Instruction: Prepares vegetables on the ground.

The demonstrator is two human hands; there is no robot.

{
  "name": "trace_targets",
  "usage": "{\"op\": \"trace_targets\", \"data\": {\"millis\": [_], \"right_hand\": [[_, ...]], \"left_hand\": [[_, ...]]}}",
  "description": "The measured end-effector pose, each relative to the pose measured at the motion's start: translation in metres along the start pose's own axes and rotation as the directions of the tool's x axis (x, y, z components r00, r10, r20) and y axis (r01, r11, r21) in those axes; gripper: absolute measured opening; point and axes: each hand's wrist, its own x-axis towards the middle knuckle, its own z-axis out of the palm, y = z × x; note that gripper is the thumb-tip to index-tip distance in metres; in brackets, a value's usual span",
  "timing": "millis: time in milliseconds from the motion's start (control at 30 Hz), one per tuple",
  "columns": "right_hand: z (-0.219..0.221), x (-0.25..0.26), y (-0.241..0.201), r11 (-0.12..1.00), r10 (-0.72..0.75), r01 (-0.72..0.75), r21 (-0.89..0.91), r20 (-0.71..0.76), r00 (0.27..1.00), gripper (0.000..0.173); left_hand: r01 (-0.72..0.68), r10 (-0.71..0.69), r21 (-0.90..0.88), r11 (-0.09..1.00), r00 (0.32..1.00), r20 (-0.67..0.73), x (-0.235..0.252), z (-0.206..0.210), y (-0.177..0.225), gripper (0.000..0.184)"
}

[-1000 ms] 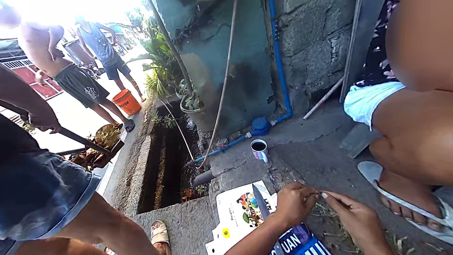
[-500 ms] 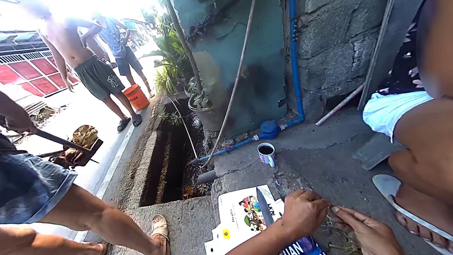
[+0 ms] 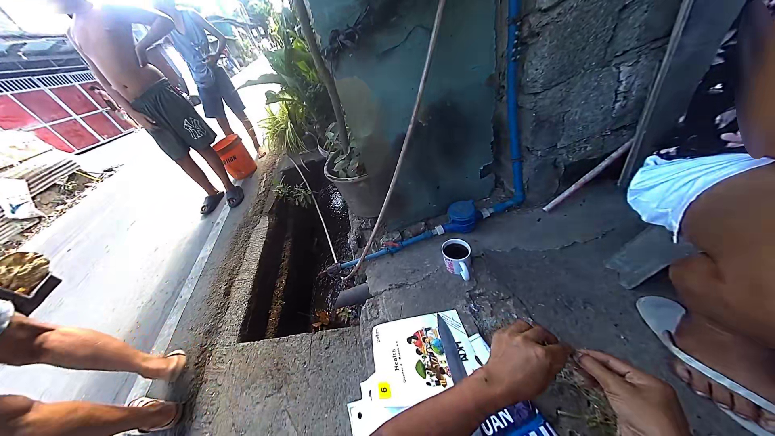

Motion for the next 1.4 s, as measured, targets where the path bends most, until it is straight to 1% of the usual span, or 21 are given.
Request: {"op": "trace_targets", "data": {"millis": [100, 233, 300, 367, 400, 467, 533, 600, 633, 700, 767, 833, 933, 967, 1033, 1100, 1133, 1167, 1233, 1300, 1400], "right_hand": [[-0.001, -0.001, -0.001, 0.998, 0.002, -0.003, 0.059, 0.011, 1.000, 0.006], [-0.001, -0.003, -0.002, 0.992, 0.038, -0.038, 0.117, 0.007, 0.999, 0.009], [0.000, -0.001, 0.002, 0.990, 0.032, -0.032, 0.141, 0.008, 0.999, 0.010], [0.002, 0.002, 0.007, 0.991, -0.004, 0.003, 0.134, 0.008, 1.000, 0.008], [0.003, 0.001, 0.007, 0.992, -0.021, 0.021, 0.121, 0.006, 1.000, 0.008], [0.003, -0.005, 0.001, 0.996, -0.032, 0.032, 0.088, -0.007, 0.999, 0.011], [0.002, -0.008, -0.008, 1.000, -0.007, 0.007, 0.023, -0.007, 1.000, 0.015], [0.002, -0.008, -0.013, 0.996, 0.005, -0.008, -0.087, -0.029, 1.000, 0.018], [0.002, -0.007, -0.014, 0.987, -0.006, -0.003, -0.162, -0.053, 0.999, 0.021], [0.002, -0.008, -0.016, 0.963, -0.030, 0.005, -0.270, -0.088, 0.996, 0.023], [0.002, -0.007, -0.017, 0.936, -0.048, 0.008, -0.352, -0.105, 0.993, 0.021], [0.003, -0.007, -0.015, 0.906, -0.071, 0.007, -0.422, -0.137, 0.988, 0.016], [0.002, -0.006, -0.011, 0.857, -0.126, 0.007, -0.515, -0.196, 0.972, 0.021], [0.002, -0.006, -0.011, 0.837, -0.136, 0.003, -0.547, -0.203, 0.970, 0.020], [0.001, -0.006, -0.012, 0.813, -0.118, -0.019, -0.582, -0.196, 0.974, 0.011], [-0.001, -0.002, -0.011, 0.786, -0.060, -0.064, -0.614, -0.178, 0.982, 0.034], [-0.001, -0.001, -0.011, 0.772, -0.019, -0.098, -0.629, -0.175, 0.984, 0.038], [-0.001, 0.000, -0.013, 0.770, -0.004, -0.114, -0.628, -0.182, 0.983, 0.035], [-0.001, 0.001, -0.014, 0.788, -0.038, -0.096, -0.608, -0.204, 0.978, 0.020], [-0.001, 0.001, -0.014, 0.833, -0.101, -0.017, -0.554, -0.181, 0.978, 0.014], [0.001, -0.001, -0.012, 0.931, -0.123, 0.095, -0.353, -0.058, 0.991, 0.022]], "left_hand": [[-0.016, 0.015, -0.029, 0.999, 0.999, -0.029, 0.000, 0.000, 0.001, 0.018], [-0.007, 0.002, -0.111, 0.994, 0.999, -0.051, -0.002, 0.000, 0.000, 0.018], [0.034, -0.045, -0.191, 0.981, 0.997, -0.055, -0.002, 0.002, -0.001, 0.018], [0.118, -0.139, -0.296, 0.948, 0.989, -0.050, 0.000, -0.004, 0.000, 0.019], [0.186, -0.210, -0.367, 0.912, 0.977, -0.027, 0.001, -0.012, 0.002, 0.021], [0.311, -0.348, -0.538, 0.783, 0.937, 0.035, 0.003, -0.032, 0.003, 0.025], [0.365, -0.492, -0.707, 0.606, 0.870, 0.027, 0.009, -0.046, -0.005, 0.025], [0.421, -0.616, -0.811, 0.407, 0.782, 0.096, 0.013, -0.057, -0.019, 0.023], [0.443, -0.644, -0.833, 0.332, 0.751, 0.143, 0.012, -0.060, -0.028, 0.023], [0.458, -0.656, -0.856, 0.241, 0.727, 0.204, 0.009, -0.064, -0.039, 0.024], [0.452, -0.660, -0.874, 0.179, 0.714, 0.234, 0.008, -0.068, -0.043, 0.023], [0.450, -0.660, -0.881, 0.147, 0.708, 0.252, 0.005, -0.069, -0.044, 0.022], [0.460, -0.670, -0.877, 0.139, 0.695, 0.259, 0.004, -0.067, -0.042, 0.019], [0.466, -0.673, -0.874, 0.140, 0.692, 0.261, 0.004, -0.067, -0.041, 0.018], [0.468, -0.667, -0.871, 0.151, 0.698, 0.260, 0.005, -0.064, -0.040, 0.017], [0.477, -0.659, -0.859, 0.184, 0.708, 0.253, 0.005, -0.061, -0.037, 0.017], [0.488, -0.653, -0.847, 0.213, 0.716, 0.248, 0.005, -0.060, -0.035, 0.017], [0.500, -0.641, -0.829, 0.251, 0.727, 0.245, 0.004, -0.059, -0.034, 0.017], [0.530, -0.616, -0.775, 0.345, 0.750, 0.239, 0.004, -0.057, -0.032, 0.019], [0.546, -0.572, -0.705, 0.453, 0.785, 0.239, 0.004, -0.053, -0.031, 0.022], [0.504, -0.445, -0.585, 0.635, 0.858, 0.256, 0.003, -0.045, -0.032, 0.026]]}}
